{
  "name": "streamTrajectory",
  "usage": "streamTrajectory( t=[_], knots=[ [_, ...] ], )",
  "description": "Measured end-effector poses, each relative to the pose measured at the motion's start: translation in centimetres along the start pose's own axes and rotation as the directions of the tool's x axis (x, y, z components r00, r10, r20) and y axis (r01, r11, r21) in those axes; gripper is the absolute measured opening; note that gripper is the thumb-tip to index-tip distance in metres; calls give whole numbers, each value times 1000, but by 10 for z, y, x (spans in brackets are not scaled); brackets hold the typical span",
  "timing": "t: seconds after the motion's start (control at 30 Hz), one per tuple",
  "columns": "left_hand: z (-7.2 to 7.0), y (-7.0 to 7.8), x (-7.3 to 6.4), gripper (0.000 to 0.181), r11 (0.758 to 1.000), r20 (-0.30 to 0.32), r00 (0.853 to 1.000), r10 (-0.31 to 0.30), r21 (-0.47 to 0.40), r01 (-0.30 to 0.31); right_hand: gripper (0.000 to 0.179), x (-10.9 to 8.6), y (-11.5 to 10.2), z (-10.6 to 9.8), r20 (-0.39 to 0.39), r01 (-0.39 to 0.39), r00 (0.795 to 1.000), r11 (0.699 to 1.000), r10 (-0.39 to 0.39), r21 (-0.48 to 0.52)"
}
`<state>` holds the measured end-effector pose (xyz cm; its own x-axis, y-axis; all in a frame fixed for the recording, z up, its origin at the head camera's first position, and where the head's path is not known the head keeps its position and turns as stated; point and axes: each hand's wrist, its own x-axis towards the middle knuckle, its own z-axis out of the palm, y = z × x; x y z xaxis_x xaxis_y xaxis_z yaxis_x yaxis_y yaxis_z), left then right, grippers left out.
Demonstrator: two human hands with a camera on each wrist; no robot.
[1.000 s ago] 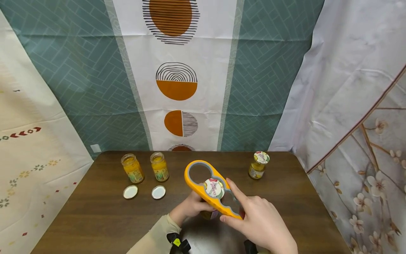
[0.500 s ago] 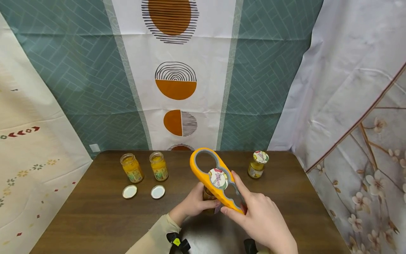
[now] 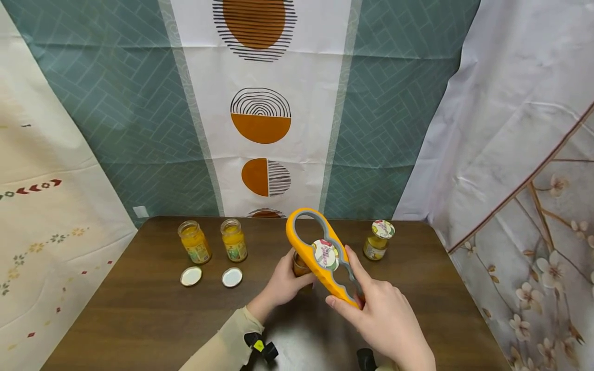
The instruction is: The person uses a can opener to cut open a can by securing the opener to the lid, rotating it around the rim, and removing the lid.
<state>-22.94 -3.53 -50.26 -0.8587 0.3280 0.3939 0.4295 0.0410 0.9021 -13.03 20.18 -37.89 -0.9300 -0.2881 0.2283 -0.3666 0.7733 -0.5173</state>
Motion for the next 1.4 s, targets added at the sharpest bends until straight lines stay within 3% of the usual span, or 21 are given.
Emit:
streamTrajectory(
  t=[0.07, 0.27, 0.43, 0.6, 1.1, 1.4],
  knots=[
    [-2, 0, 1, 53, 1000, -35, 999, -17, 11, 17, 91, 0, 0, 0, 4, -12, 1000, 1000, 12, 6],
    [-10, -21, 5, 48, 997, -167, 985, -50, 58, 60, 90, -1, -1, 2, 0, -15, 1000, 1000, 15, 12],
    [-20, -33, 10, 49, 989, -281, 956, -87, 87, 116, 91, 2, -1, 3, -6, -2, 1000, 1000, 2, -12],
    [-31, -42, 13, 50, 984, -348, 930, -116, 85, 155, 92, 1, -1, 0, 2, -17, 1000, 1000, 17, -19],
    [-51, -57, 12, 51, 969, -447, 876, -181, 71, 236, 92, 2, -2, 1, 23, -34, 999, 999, 34, 0],
    [-54, -62, 10, 52, 970, -449, 869, -209, 20, 244, 91, 4, -3, 4, 27, -8, 1000, 1000, 8, -14]
  ],
)
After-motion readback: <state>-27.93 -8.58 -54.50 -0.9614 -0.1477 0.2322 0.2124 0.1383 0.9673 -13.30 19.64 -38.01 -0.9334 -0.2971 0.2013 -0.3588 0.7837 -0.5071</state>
